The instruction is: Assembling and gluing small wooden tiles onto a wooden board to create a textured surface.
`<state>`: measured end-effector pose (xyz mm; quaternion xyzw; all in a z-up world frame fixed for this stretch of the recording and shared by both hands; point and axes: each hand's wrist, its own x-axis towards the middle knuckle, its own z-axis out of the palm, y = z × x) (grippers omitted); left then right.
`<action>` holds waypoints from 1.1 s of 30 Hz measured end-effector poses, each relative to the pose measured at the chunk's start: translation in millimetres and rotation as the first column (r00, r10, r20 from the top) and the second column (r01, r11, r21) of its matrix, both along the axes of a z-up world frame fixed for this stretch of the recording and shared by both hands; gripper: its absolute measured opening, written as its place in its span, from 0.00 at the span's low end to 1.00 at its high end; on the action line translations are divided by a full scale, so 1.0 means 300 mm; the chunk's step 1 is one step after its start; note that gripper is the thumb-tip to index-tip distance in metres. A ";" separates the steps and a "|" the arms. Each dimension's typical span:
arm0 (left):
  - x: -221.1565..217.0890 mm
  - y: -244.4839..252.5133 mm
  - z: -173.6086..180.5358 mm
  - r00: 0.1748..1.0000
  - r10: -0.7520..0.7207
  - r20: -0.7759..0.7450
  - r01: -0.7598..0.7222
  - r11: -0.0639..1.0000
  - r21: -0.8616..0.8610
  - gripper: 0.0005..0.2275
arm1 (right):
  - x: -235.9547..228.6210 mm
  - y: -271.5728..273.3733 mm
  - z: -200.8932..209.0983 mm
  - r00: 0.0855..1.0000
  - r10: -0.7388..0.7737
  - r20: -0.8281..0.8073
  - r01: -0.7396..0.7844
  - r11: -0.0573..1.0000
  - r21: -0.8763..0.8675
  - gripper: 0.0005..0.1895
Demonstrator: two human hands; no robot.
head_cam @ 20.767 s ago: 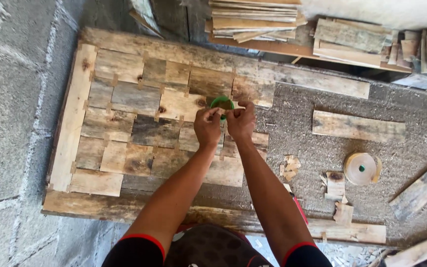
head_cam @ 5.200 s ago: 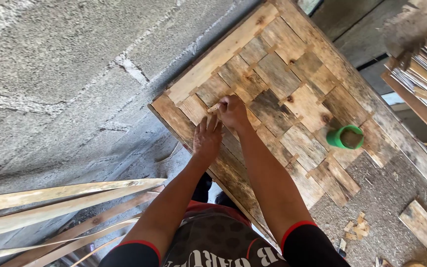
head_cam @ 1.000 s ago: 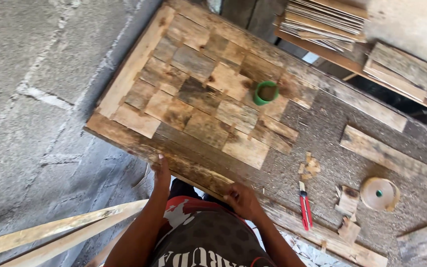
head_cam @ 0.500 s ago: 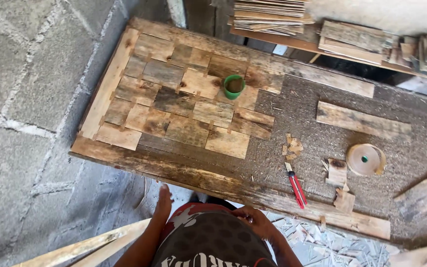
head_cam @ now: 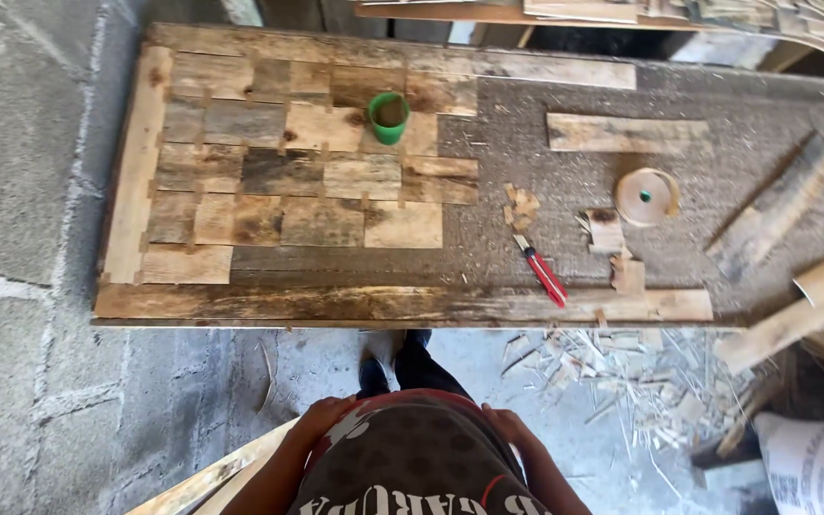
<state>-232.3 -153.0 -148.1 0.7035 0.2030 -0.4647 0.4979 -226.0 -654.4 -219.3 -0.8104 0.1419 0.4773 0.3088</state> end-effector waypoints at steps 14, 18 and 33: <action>-0.169 0.100 0.048 0.936 0.332 -0.115 -0.347 0.926 -0.150 0.21 | -0.074 0.093 0.355 0.883 -0.185 0.431 0.227 0.973 -0.048 0.16; -0.135 0.074 0.094 0.836 0.511 -0.202 -0.549 0.792 -0.268 0.20 | 0.105 0.048 0.511 0.757 -0.359 0.545 0.371 0.924 0.094 0.14; 0.252 -0.374 0.251 0.888 0.426 0.171 -0.456 0.861 0.224 0.28 | 0.845 -0.490 0.794 0.416 -0.344 0.842 0.394 0.903 0.174 0.12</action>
